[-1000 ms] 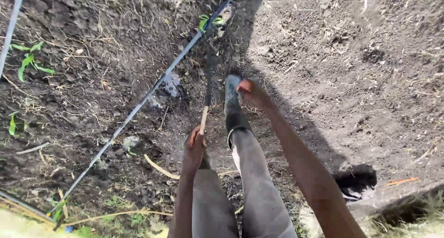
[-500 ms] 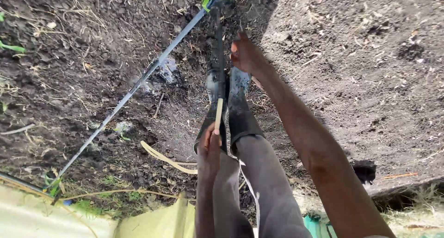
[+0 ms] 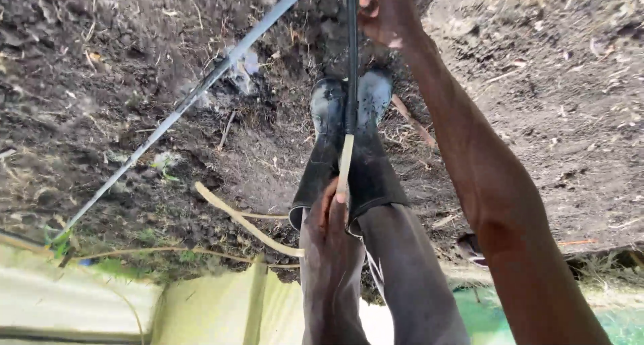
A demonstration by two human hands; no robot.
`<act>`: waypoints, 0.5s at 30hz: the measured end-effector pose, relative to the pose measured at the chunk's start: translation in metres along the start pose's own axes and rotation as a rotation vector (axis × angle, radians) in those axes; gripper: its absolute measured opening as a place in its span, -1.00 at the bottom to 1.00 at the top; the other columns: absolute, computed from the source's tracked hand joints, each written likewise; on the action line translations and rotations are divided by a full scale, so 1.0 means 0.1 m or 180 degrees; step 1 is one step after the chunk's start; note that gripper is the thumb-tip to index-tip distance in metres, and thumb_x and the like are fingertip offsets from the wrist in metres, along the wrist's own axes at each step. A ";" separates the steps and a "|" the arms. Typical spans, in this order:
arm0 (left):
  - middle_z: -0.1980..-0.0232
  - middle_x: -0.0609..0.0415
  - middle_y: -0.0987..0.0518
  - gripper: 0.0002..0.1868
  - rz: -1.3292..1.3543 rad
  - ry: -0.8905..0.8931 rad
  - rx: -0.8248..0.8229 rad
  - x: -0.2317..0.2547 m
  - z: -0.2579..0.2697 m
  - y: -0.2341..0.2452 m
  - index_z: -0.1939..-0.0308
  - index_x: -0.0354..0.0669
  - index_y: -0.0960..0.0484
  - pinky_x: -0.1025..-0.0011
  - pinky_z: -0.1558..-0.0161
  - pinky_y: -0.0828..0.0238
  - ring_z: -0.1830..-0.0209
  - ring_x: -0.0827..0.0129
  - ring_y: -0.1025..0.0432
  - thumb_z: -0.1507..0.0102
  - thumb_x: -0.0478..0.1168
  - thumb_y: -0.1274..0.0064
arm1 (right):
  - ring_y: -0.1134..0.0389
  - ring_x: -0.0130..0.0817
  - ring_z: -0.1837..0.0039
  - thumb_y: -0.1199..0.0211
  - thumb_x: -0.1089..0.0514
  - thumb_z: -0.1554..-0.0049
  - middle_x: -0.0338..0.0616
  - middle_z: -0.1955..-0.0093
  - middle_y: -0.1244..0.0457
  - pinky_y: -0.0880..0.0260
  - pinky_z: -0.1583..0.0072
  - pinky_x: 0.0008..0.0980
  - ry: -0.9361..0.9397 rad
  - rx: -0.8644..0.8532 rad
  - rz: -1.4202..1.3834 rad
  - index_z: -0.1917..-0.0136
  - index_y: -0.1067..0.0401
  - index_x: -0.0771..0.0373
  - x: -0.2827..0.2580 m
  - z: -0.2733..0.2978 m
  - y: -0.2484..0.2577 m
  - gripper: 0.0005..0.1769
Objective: Carrying an irrigation hose to a garden bed and manually clearing soil to position it near plants
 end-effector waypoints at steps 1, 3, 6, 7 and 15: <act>-0.34 -0.27 -0.34 -0.19 0.0012 0.0046 -0.0115 -0.02 0.00 -0.02 -0.52 -0.20 0.01 0.35 0.18 -0.63 0.03 0.13 -0.46 -0.34 -0.71 -0.06 | -0.43 -0.20 0.07 -0.27 0.34 -0.17 0.15 -0.08 -0.29 -0.39 0.26 -0.42 -0.0666 -0.0372 -0.1099 -0.25 -0.16 0.32 0.07 0.05 0.02 -0.55; -0.29 -0.25 -0.42 -0.19 0.0050 0.0072 -0.0211 0.04 -0.14 0.04 -0.49 -0.15 -0.01 0.46 0.37 -0.55 0.23 0.26 -0.42 -0.32 -0.72 -0.06 | -0.42 -0.24 0.00 -0.07 0.11 -0.27 0.15 -0.04 -0.28 -0.41 0.20 -0.40 -0.1310 -0.0736 -0.2175 0.01 -0.26 0.27 0.14 0.12 0.05 -0.83; -0.14 -0.02 -0.74 -0.42 0.1651 0.3209 -0.1306 -0.42 -0.02 -0.24 -0.23 -0.05 -0.61 0.29 0.01 -0.61 -0.12 0.25 -0.65 -0.38 0.13 0.37 | -0.44 -0.09 0.00 -0.52 0.28 -0.17 -0.01 -0.04 -0.31 -0.45 0.16 -0.21 -0.0419 -0.1379 -0.0309 0.11 -0.47 0.35 0.09 -0.06 0.11 -0.79; -0.14 0.03 -0.74 -0.43 0.1578 0.3343 -0.1320 -0.43 -0.02 -0.21 -0.22 0.01 -0.63 0.31 -0.01 -0.60 -0.13 0.30 -0.64 -0.37 0.13 0.36 | -0.46 -0.13 0.01 -0.46 0.36 -0.13 0.01 0.00 -0.34 -0.48 0.18 -0.28 -0.0562 -0.1218 -0.0382 0.10 -0.43 0.33 0.08 -0.09 0.14 -0.81; 0.20 0.07 -0.73 -0.49 0.2557 0.3195 -0.0864 -0.48 -0.04 -0.25 -0.16 -0.10 -0.64 0.45 0.18 -0.50 0.24 0.45 -0.54 -0.39 0.11 0.22 | -0.22 -0.31 0.14 -0.33 0.71 0.15 -0.16 0.08 -0.20 -0.20 0.21 -0.35 0.0078 -0.0150 -0.0327 0.06 -0.33 0.21 0.20 -0.03 -0.15 -0.46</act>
Point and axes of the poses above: each hand's wrist, its own z-axis away from the middle knuckle, its own y-axis out of the back of the hand, x = y × z, the point moved 9 cm from there along -z, towards the middle knuckle
